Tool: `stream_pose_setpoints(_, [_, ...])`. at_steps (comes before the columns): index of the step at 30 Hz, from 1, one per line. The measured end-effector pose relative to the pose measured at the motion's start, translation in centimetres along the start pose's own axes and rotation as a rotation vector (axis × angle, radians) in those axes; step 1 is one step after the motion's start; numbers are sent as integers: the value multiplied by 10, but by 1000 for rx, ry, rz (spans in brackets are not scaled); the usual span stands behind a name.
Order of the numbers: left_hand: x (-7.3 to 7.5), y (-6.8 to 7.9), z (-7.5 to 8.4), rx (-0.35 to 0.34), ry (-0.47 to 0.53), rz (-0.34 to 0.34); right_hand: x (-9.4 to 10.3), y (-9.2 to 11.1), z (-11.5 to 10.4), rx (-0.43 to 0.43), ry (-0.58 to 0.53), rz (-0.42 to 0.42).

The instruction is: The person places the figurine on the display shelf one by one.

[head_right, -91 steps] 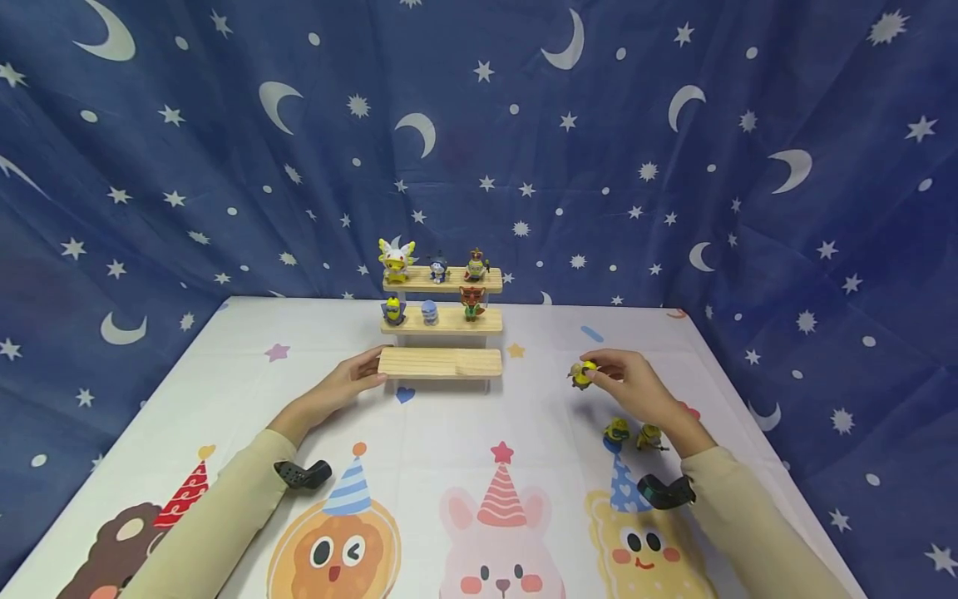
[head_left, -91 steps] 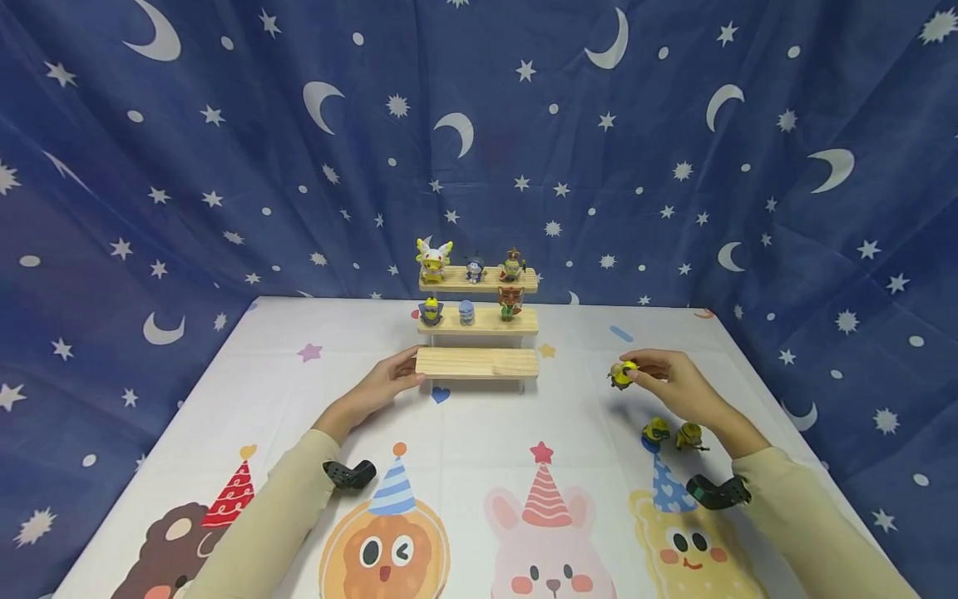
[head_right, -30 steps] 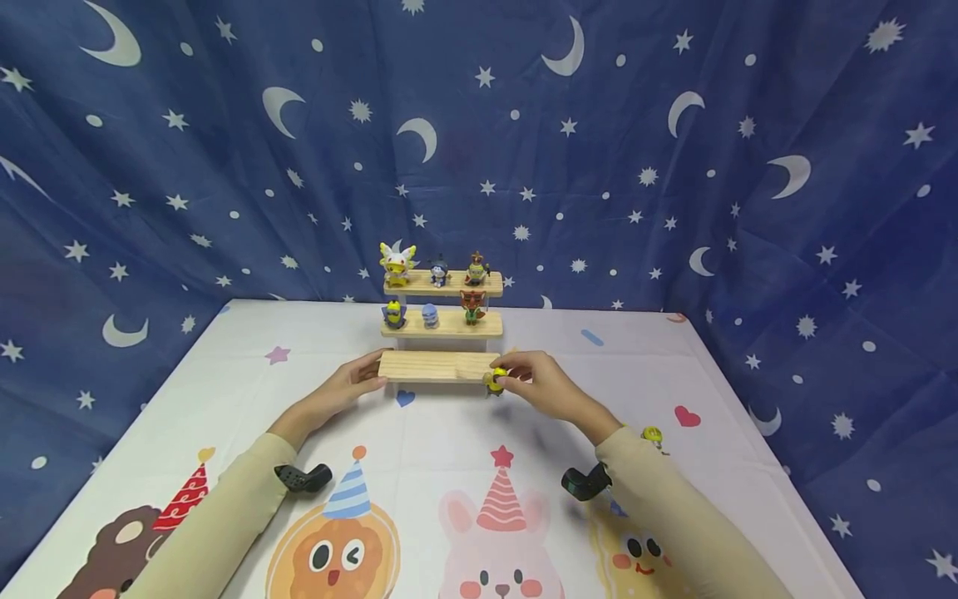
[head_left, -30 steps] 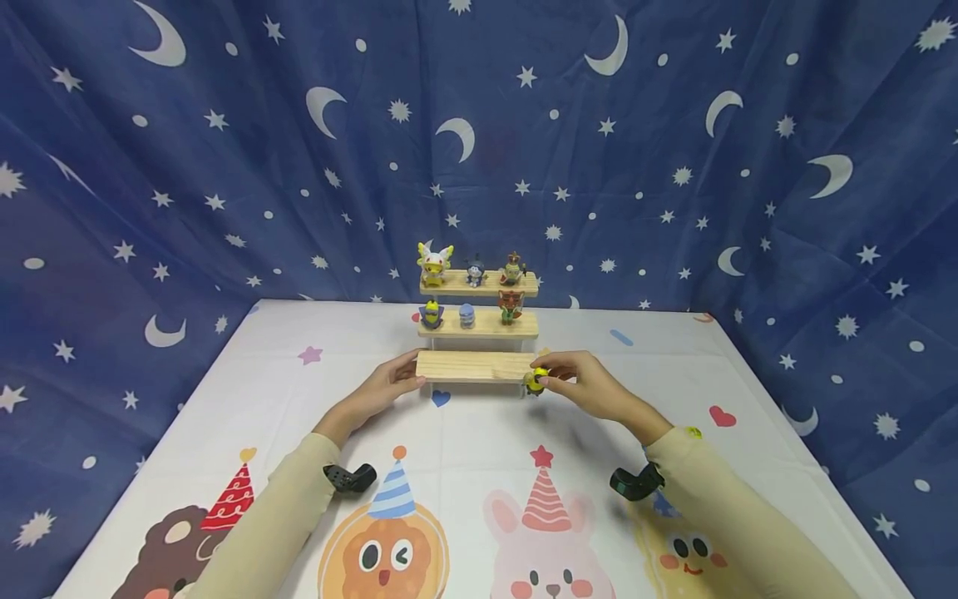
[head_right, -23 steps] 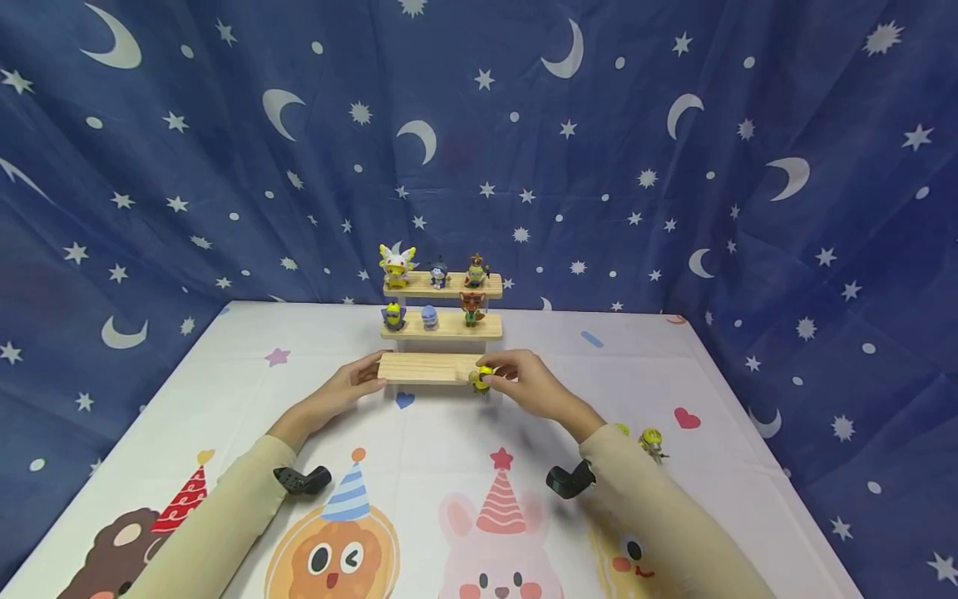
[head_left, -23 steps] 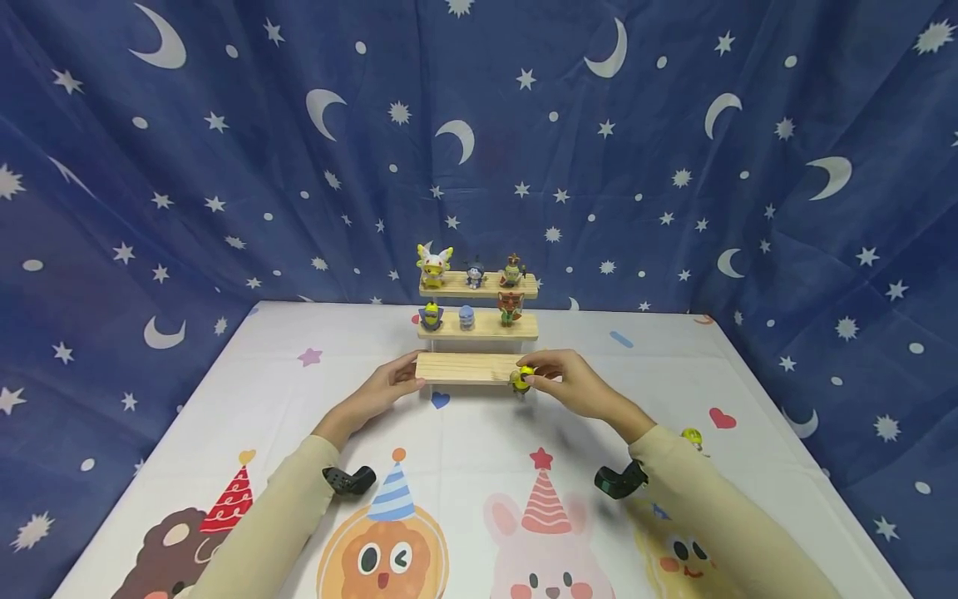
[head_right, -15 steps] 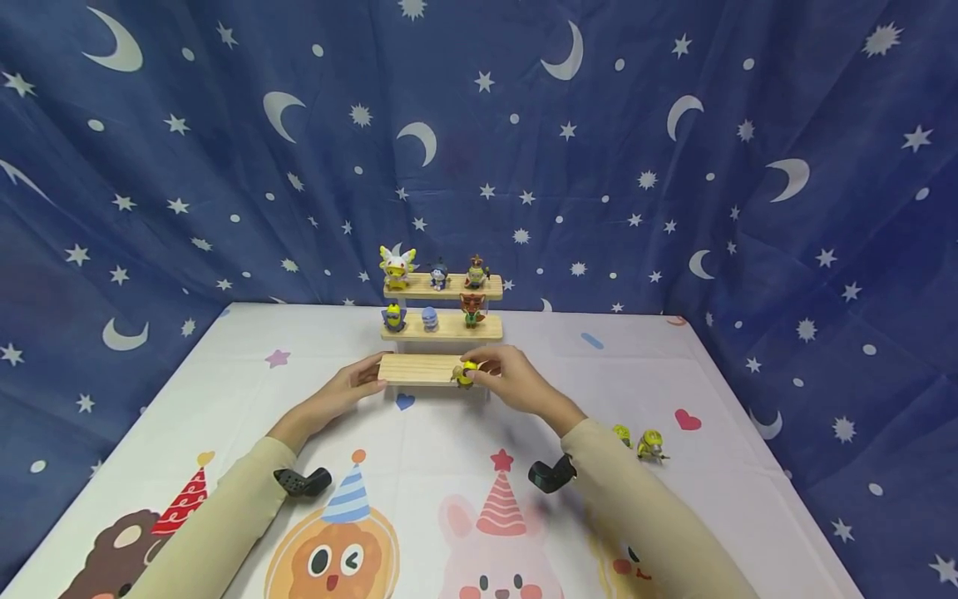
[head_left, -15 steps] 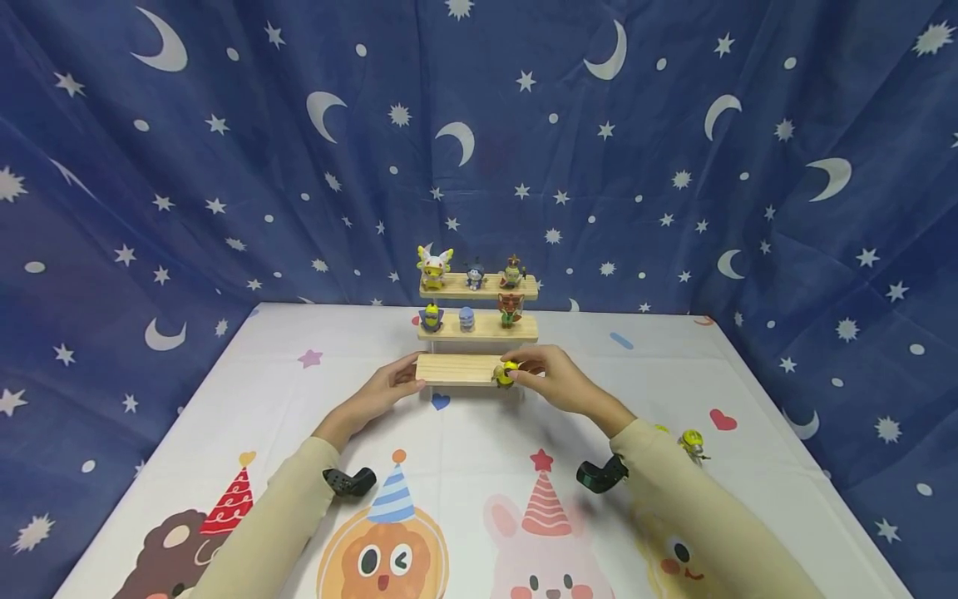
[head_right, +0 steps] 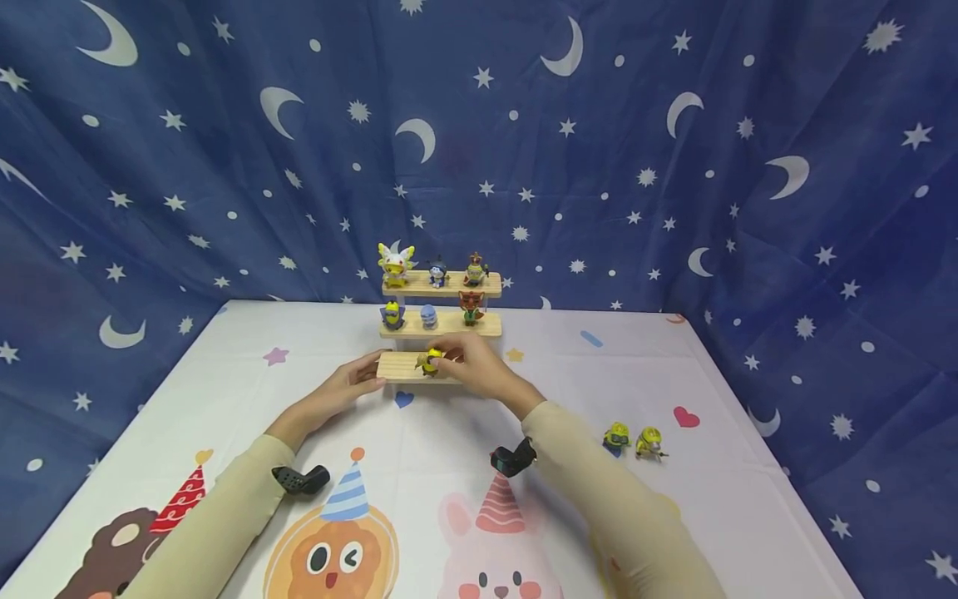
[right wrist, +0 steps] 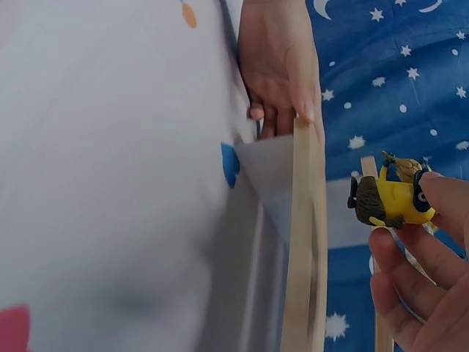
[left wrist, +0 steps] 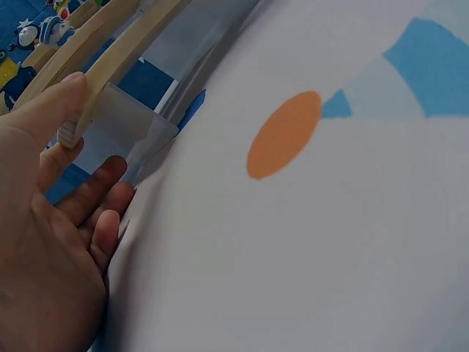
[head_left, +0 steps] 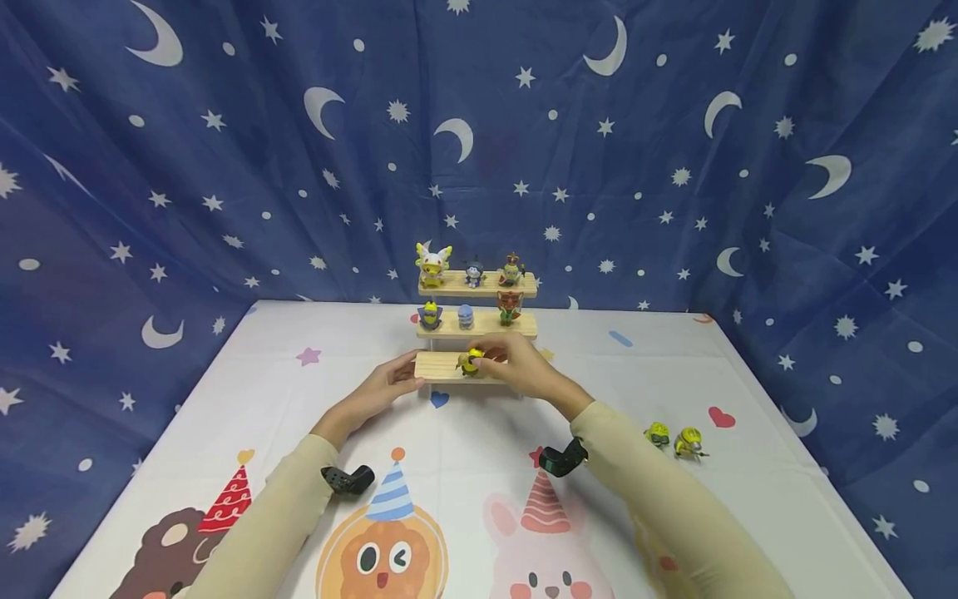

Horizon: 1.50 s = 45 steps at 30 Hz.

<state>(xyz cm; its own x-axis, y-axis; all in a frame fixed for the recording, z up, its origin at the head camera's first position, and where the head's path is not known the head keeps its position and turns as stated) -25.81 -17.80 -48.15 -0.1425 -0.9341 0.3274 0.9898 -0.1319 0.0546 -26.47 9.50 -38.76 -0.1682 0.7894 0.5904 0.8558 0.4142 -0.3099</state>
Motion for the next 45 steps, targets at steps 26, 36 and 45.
stream_pose_setpoints(26, [5, 4, 0, -39, 15, -24, -57, -36, -21, -13, 66, -20])
stream_pose_setpoints(36, [4, 2, -1, -38, 4, -17, -60, -39, -22, -19, 106, -48])
stream_pose_setpoints(45, [3, -1, -1, -40, 8, -22, -59, -41, -23, -3, 119, -59])
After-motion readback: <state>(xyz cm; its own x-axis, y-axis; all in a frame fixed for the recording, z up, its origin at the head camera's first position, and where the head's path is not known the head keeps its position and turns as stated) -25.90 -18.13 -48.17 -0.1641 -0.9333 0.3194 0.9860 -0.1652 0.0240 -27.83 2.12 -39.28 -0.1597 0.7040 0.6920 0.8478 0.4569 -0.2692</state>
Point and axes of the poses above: each hand's wrist, its own y-axis away from the middle knuckle, its own x-axis out of the back of the hand, z = x × y, the point moved 1 cm from there along -y, towards the middle knuckle, and after that the axes turned 14 degrees about z, right-handed, at the moved point
